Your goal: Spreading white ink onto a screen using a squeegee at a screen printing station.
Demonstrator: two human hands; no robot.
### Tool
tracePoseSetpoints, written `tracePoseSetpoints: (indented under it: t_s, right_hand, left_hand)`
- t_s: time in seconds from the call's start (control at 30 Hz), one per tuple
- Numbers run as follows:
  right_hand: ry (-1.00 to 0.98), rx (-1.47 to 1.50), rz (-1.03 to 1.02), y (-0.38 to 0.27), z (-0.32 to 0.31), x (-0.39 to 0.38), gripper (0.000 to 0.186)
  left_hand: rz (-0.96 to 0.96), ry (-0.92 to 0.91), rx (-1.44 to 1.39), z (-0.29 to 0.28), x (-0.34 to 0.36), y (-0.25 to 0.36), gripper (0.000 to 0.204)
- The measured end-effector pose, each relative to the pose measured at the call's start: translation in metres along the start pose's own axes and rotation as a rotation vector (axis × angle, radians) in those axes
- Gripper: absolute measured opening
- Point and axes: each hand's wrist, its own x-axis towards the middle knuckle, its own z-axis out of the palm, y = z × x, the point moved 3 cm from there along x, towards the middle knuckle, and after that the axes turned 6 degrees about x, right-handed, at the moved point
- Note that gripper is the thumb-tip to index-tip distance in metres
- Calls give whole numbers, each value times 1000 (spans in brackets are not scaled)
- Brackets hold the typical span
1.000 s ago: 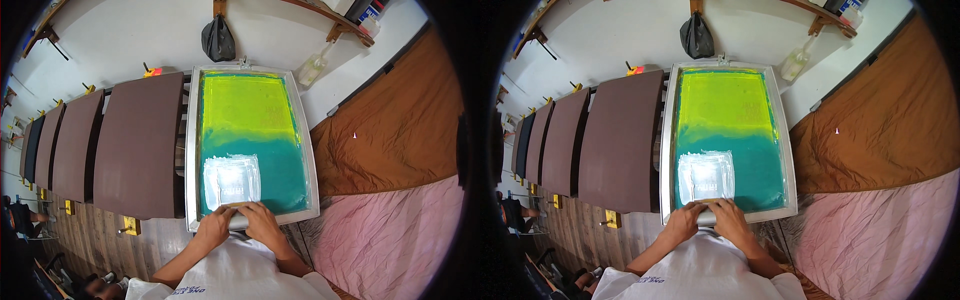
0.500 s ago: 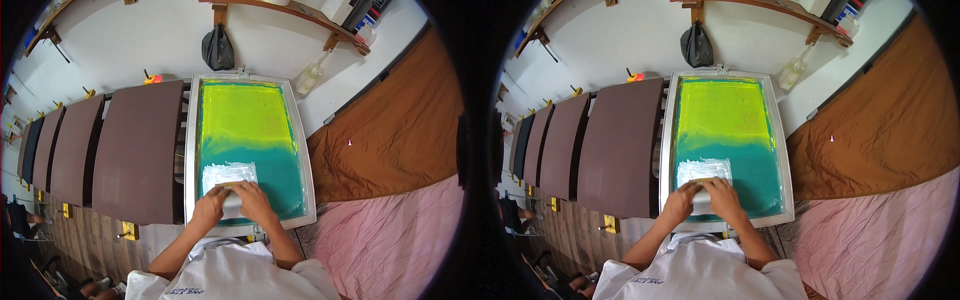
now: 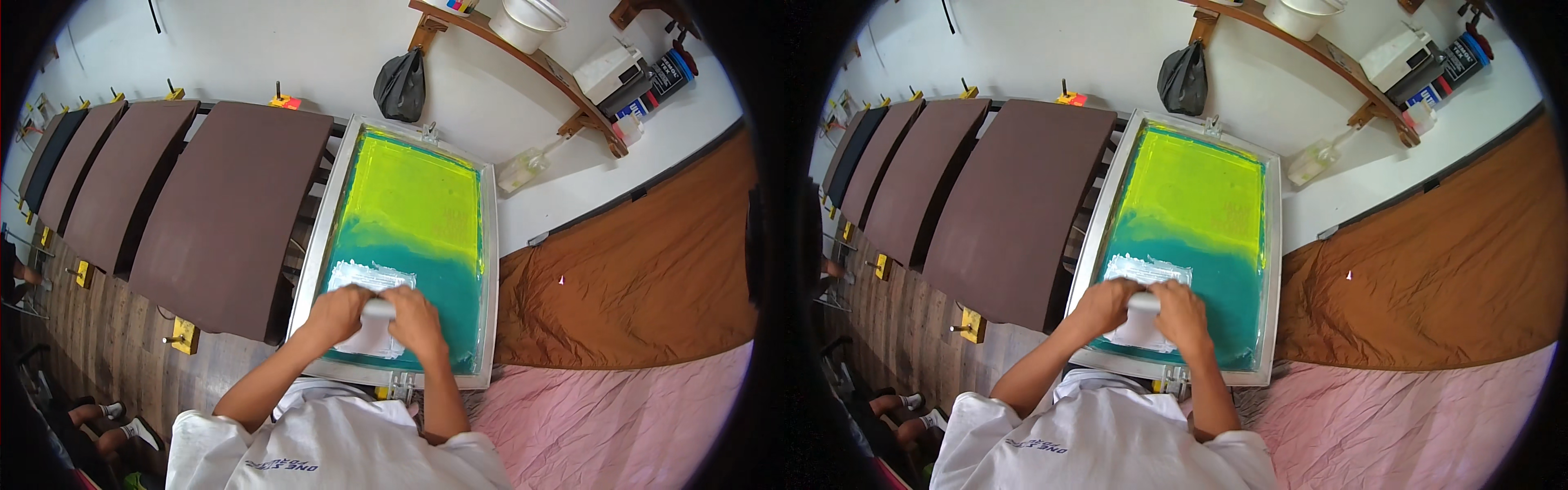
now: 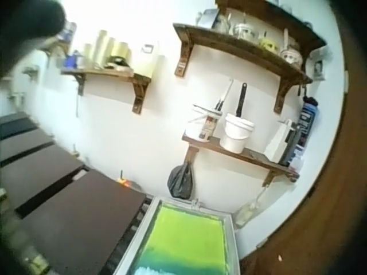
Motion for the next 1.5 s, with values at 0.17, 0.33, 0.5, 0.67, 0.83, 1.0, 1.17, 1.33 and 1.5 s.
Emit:
tracePoseSetpoints:
  t_s: [0.17,0.33,0.5,0.67,0.83,1.0,1.17,1.33,1.5]
  right_hand:
    - [-58,42,30,24,7,16,38]
    - [-4,86,57,4,20,-30,49]
    - [-65,120,63,-12,29,-82,52]
    - [-175,141,47,-5,12,-64,43]
    - [-84,53,57,10,-4,5,41]
    - [5,82,-47,18,18,-12,47]
    - [11,93,-11,-10,30,-86,56]
    - [-120,166,5,-13,18,-90,45]
    - [-96,17,-31,15,0,-15,39]
  left_hand:
    - [32,-50,48,7,19,-3,43]
    - [55,-51,59,21,-21,3,49]
    - [40,-147,5,26,-75,22,50]
    - [7,-416,104,9,-50,26,34]
    - [-36,-117,151,3,13,5,37]
    - [33,-12,47,20,-7,1,45]
    - [83,-10,16,40,-79,21,53]
    - [33,-182,28,28,-81,30,38]
    - [26,-23,123,15,-8,13,26]
